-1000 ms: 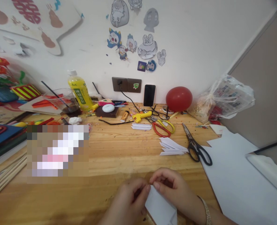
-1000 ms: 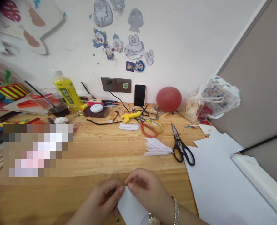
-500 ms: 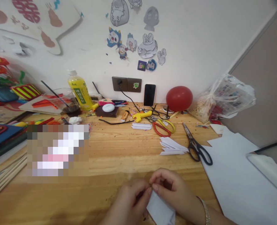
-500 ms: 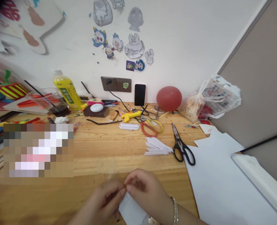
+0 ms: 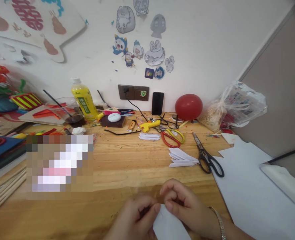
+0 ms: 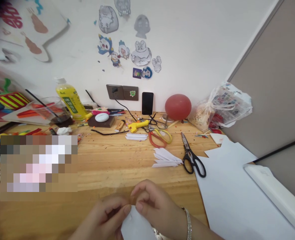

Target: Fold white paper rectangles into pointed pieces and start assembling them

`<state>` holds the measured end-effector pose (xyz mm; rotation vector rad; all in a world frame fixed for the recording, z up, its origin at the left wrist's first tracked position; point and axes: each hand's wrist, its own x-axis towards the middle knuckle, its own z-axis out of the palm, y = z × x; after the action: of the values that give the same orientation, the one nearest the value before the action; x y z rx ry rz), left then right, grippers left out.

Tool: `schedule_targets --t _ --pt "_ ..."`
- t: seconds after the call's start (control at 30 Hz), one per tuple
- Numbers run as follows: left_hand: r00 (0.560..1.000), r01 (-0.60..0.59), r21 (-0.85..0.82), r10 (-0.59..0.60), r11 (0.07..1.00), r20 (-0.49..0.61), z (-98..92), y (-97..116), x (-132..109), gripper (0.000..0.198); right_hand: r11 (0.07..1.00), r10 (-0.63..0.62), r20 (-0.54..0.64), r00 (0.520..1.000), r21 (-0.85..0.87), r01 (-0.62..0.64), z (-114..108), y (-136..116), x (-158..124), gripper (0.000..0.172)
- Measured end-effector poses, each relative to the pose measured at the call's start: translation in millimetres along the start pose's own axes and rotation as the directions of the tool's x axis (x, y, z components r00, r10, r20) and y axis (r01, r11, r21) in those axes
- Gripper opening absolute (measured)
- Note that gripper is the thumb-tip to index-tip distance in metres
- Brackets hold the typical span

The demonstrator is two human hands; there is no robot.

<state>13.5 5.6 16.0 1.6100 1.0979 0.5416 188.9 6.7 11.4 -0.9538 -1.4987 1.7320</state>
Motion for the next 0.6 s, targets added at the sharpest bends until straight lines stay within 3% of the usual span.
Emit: schedule_targets --t 0.1,0.27,0.3,0.37,0.47,0.53,0.6 --pt "0.999 -0.009 0.056 0.012 0.998 -0.042 -2.1 -1 -1 0.034 0.999 -0.024 -0.046 0.999 -0.046 0.022 -4 2 0 0.04" --pt "0.952 0.049 0.308 0.048 0.95 -0.302 -20.2 -6 2 0.031 0.91 -0.182 -0.32 0.93 -0.412 0.037 -16 -5 -1 0.028" --pt "0.944 0.061 0.397 0.076 0.916 -0.321 -23.8 -8 3 0.03 0.867 -0.22 -0.297 0.929 -0.497 0.047 -17 -6 -1 0.026" --pt "0.923 0.057 0.559 0.171 0.827 -0.346 -27.9 -14 5 0.022 0.737 -0.274 -0.131 0.953 -0.665 0.121 -15 -5 -2 0.023" --pt "0.852 -0.011 0.691 0.369 0.723 -0.372 -27.4 -24 6 0.016 0.427 -0.282 0.169 0.944 -0.859 0.281 -9 2 -1 0.018" --pt "0.848 -0.091 0.729 0.437 0.678 -0.3 -26.0 -27 6 0.023 0.238 -0.252 0.265 0.931 -0.915 0.325 -6 7 1 0.023" --pt "0.867 -0.192 0.754 0.469 0.628 -0.169 -26.4 -27 5 0.028 0.15 -0.227 0.267 0.936 -0.94 0.305 -7 10 3 0.023"
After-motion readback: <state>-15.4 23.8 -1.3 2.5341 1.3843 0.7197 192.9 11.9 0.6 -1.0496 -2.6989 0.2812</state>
